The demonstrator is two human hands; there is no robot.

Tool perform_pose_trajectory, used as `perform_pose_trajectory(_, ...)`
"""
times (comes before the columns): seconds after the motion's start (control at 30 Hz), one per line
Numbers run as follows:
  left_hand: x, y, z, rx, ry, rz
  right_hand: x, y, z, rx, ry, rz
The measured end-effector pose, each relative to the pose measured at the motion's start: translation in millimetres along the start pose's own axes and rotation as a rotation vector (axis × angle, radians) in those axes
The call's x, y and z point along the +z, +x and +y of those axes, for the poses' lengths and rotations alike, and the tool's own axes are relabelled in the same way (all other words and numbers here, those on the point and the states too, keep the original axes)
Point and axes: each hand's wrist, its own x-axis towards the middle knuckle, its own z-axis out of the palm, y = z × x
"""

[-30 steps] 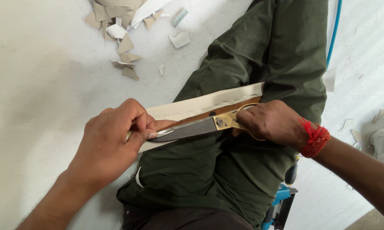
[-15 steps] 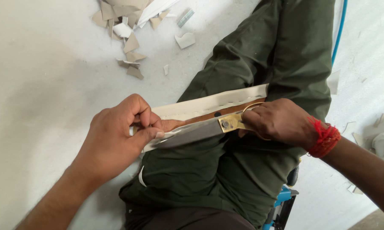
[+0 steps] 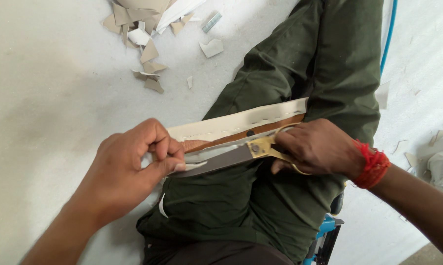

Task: The person sits on the floor with a long wooden frame strip across their lap, wraps fabric over the frame, folds and tucks the fabric edges, trims excess fabric with scissors, and secures the fabric to the frame using a pneumatic staple gun.

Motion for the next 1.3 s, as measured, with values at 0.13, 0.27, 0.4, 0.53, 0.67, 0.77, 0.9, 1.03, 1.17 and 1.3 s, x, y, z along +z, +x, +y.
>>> perform_pose_trajectory(0.13, 0.2, 4.2, 6.3, -0.037, -0.007, 0.025, 3.0, 11.1, -0.6, 0.011, -0.051, -0.027)
perform_pose_trajectory(0.27, -0.3, 6.8, 6.9, -0.045, -0.091, 0.036, -3.4, 9.1, 3.2, 0.012, -0.052, -0.020)
perform_pose_trajectory(0.4, -1.8, 7.5, 1.4, 0.026, -0.135, 0.019, -5.4, 3.6, 2.4, -0.023, -0.082, 0.010)
perform_pose_trajectory(0.53, -2.7, 1.3, -5.5, 0.038, -0.063, 0.013, -4.6, 3.3, -0.2, 0.000, -0.066, 0.010)
perform_pose_trajectory(0.67, -1.2, -4.3, -15.2, 0.014, -0.110, -0.008, -3.3, 5.9, -1.6, 0.021, -0.115, -0.019)
perform_pose_trajectory(0.77, 2.1, -0.9, -23.2, -0.008, -0.187, 0.014, -0.1, 4.5, -3.8, -0.004, -0.155, 0.018)
perform_pose_trajectory(0.9, 5.0, 4.7, -29.3, 0.057, -0.329, 0.030, 4.8, -5.4, -6.3, 0.025, -0.182, 0.030)
perform_pose_trajectory(1.03, -3.5, -1.6, -34.6, 0.255, -0.576, 0.115, 5.7, -23.0, -8.3, 0.043, -0.266, 0.007)
perform_pose_trajectory(1.17, -12.4, -18.1, -39.2, 0.361, -0.056, 0.567, 1.5, -53.9, -19.5, 0.053, -0.249, 0.131)
perform_pose_trajectory(1.3, 4.3, -10.6, -25.6, 0.584, 0.400, 0.429, -8.0, -98.3, -32.1, 0.173, -0.235, 0.215)
